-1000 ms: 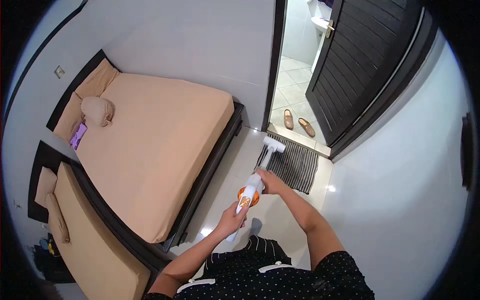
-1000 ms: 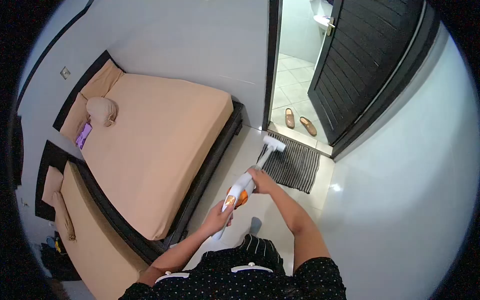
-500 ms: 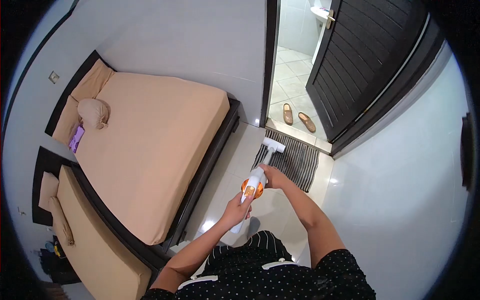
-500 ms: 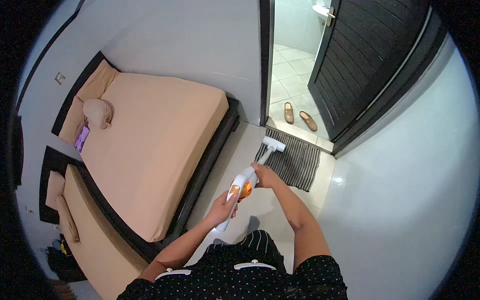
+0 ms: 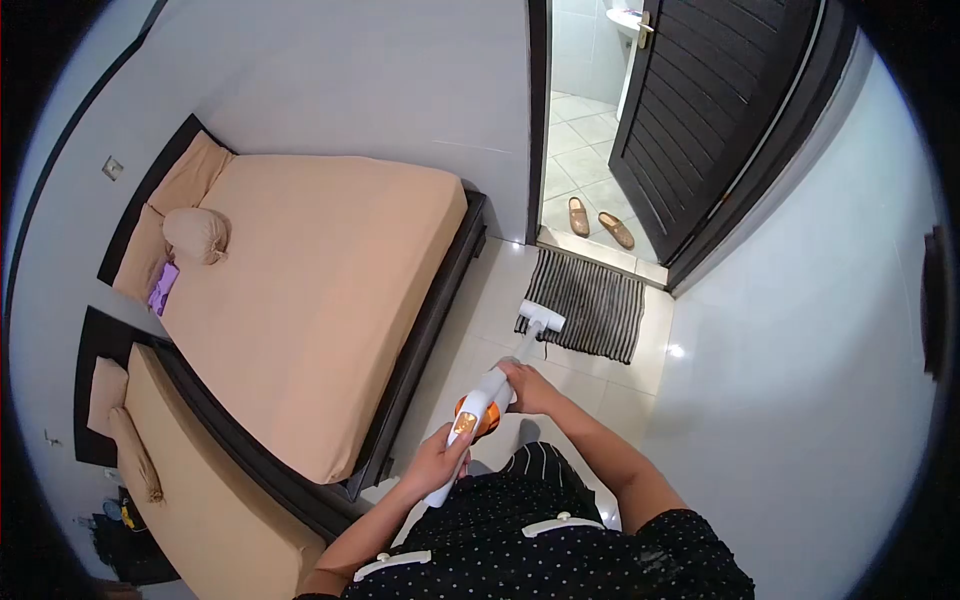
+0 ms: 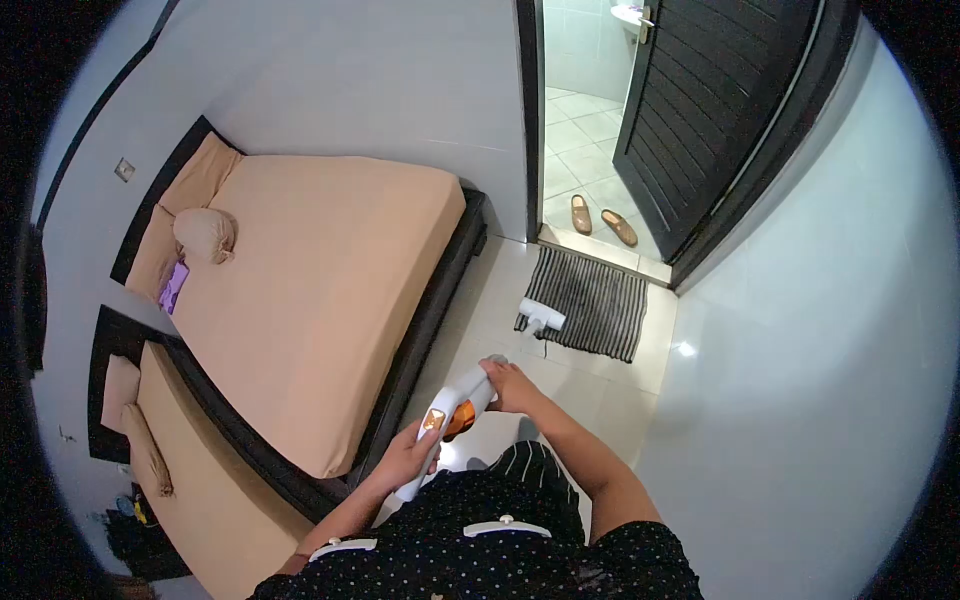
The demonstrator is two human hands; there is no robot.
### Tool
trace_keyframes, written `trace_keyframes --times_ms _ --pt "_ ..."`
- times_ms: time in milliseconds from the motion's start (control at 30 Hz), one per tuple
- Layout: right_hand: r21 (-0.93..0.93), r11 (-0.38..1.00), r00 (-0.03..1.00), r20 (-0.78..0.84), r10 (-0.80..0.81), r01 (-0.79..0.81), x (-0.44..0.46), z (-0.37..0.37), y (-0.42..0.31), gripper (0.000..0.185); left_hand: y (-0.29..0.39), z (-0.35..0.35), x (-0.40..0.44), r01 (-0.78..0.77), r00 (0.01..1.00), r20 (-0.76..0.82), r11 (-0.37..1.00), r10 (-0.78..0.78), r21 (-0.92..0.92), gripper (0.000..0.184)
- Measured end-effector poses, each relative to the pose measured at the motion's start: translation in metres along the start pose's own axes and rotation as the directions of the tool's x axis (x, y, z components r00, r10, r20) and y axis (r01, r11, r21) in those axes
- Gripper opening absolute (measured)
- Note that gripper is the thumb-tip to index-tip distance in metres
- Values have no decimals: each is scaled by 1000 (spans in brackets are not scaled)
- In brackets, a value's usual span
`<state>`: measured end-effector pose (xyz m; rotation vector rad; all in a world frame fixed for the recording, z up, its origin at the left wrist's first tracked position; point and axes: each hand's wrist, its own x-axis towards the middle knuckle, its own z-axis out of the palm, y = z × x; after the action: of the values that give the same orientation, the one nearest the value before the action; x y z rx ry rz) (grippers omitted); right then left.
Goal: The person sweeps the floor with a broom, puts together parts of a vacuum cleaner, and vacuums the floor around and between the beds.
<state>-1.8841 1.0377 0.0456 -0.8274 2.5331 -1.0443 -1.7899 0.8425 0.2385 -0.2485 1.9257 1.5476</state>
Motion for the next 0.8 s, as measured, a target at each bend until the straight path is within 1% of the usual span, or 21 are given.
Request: trace_keyframes --times_ms 167,200,233,367,467,533,567,633,667,733,767,800 --pt "21 1000 999 -28 -20 21 -6 12 -43 80 -6 -20 -34 -3 999 44 999 5 -38 31" --pt "27 999 997 -65 -32 34 -6 11 -50 79 -7 -24 -37 -4 999 47 999 6 -37 31" --pt "32 998 994 -103 -45 48 -7 8 -55 78 -6 -26 -41 -10 998 57 999 12 -43 30" --pt "-12 999 991 -127 -47 46 -13 -5 -61 76 -5 -20 -42 -39 998 56 999 40 -17 30" --pt "0 1000 993 -112 -25 25 -9 -13 -38 77 -3 -12 -23 -72 996 60 997 73 -12 30" --pt "-75 997 985 -169 -16 4 -3 -26 -16 77 -1 -4 4 -69 996 51 996 72 -54 30" --pt "-97 995 983 -177 -38 21 -2 -37 -2 81 4 3 17 -77 995 55 993 82 -88 30" --pt "-87 996 979 -200 -44 27 0 -54 21 84 14 19 42 -90 994 53 992 94 -85 30" --pt "-38 999 989 -149 -10 4 3 -67 33 84 20 29 57 -106 992 54 991 111 -82 30" --pt "-27 999 994 -110 19 -22 7 -89 67 84 31 50 88 -116 991 49 988 121 -99 30" --pt "-18 1000 992 -124 -13 10 9 -99 85 83 38 61 103 -129 990 41 985 135 -118 30" --pt "-15 1000 992 -125 -9 8 10 -108 102 83 45 72 116 -117 992 28 983 122 -145 31"
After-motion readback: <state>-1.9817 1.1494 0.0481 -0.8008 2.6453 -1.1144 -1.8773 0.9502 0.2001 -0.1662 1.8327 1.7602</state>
